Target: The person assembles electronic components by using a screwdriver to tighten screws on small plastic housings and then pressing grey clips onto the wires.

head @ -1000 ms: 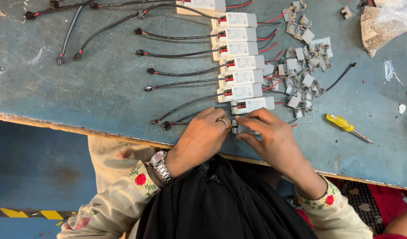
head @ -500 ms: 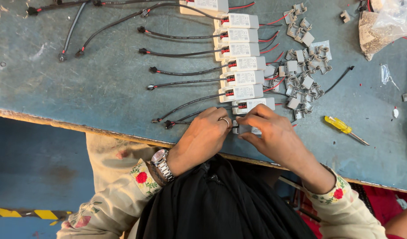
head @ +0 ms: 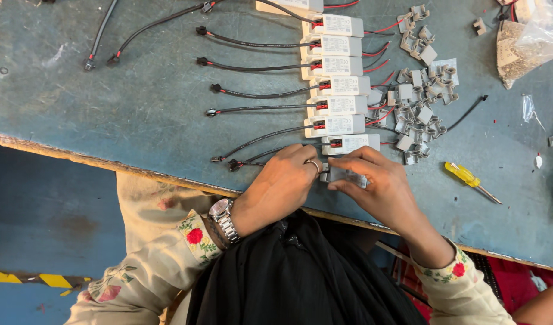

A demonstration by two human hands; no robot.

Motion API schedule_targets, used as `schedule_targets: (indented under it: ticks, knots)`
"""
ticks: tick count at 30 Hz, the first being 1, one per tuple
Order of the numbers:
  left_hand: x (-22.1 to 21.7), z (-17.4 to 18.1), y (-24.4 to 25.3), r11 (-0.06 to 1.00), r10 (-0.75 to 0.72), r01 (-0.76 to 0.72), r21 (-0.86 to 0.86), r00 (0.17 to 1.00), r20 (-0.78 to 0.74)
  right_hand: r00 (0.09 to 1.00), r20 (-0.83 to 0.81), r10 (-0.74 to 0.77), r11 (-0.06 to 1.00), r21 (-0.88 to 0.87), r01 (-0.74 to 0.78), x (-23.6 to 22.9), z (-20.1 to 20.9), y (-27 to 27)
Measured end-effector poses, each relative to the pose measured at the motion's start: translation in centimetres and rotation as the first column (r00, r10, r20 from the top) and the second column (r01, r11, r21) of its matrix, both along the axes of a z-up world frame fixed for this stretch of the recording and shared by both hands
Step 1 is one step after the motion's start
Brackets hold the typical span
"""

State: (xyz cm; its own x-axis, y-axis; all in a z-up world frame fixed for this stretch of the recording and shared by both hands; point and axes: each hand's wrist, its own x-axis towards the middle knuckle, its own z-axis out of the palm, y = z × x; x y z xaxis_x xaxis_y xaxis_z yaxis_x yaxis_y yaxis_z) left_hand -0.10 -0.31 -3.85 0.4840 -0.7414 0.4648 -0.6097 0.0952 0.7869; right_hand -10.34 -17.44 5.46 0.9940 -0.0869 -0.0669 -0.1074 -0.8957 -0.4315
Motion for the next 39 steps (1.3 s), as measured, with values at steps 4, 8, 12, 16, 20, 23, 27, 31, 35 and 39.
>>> schedule_targets:
  ticks: [4,8,12,16,20,23,27,31,35,39]
  knots:
    - [0.1,-0.1,0.0,1.000,-0.007,0.007,0.012,1.000,0.002,0.999,-0.026,-0.037,0.999,0.008,0.038,0.0,0.0,0.2]
    - [0.1,-0.2,-0.1,1.000,-0.004,0.004,0.015,1.000,0.018,1.000,0.011,-0.016,1.000,0.019,0.016,-0.1,0.1,0.2]
    - [0.2,-0.3,-0.1,1.000,-0.014,0.014,0.017,1.000,0.018,0.999,0.032,-0.014,1.000,0.014,0.013,-0.3,0.0,0.5]
    - [0.2,-0.4,-0.1,1.000,-0.016,0.016,0.017,1.000,0.023,0.998,0.006,-0.059,0.998,-0.035,0.059,-0.6,0.0,1.2]
    - [0.1,-0.4,-0.1,1.000,-0.002,0.002,0.012,1.000,0.020,0.994,-0.032,-0.106,0.994,-0.023,0.105,-0.7,0.4,1.4]
    - [0.1,-0.2,-0.1,1.000,-0.008,0.008,0.018,1.000,0.017,0.994,0.005,-0.107,0.994,-0.015,0.107,-0.6,0.1,1.5]
    - [0.2,-0.2,0.0,1.000,-0.008,0.008,0.022,1.000,0.021,0.996,0.055,-0.066,0.998,-0.013,0.067,-0.7,-0.4,1.4]
    - [0.2,-0.2,0.0,1.000,-0.010,0.010,0.022,1.000,0.004,0.996,0.068,-0.065,0.997,-0.030,0.067,-0.9,-0.6,1.1]
    - [0.1,-0.2,-0.1,1.000,-0.005,0.005,0.020,1.000,0.002,0.994,0.089,-0.059,0.997,-0.040,0.063,-1.1,-0.9,1.2]
    - [0.0,-0.3,-0.2,1.000,-0.004,0.003,0.027,1.000,0.007,0.993,0.104,-0.063,0.996,-0.052,0.068,-1.2,-1.2,1.3]
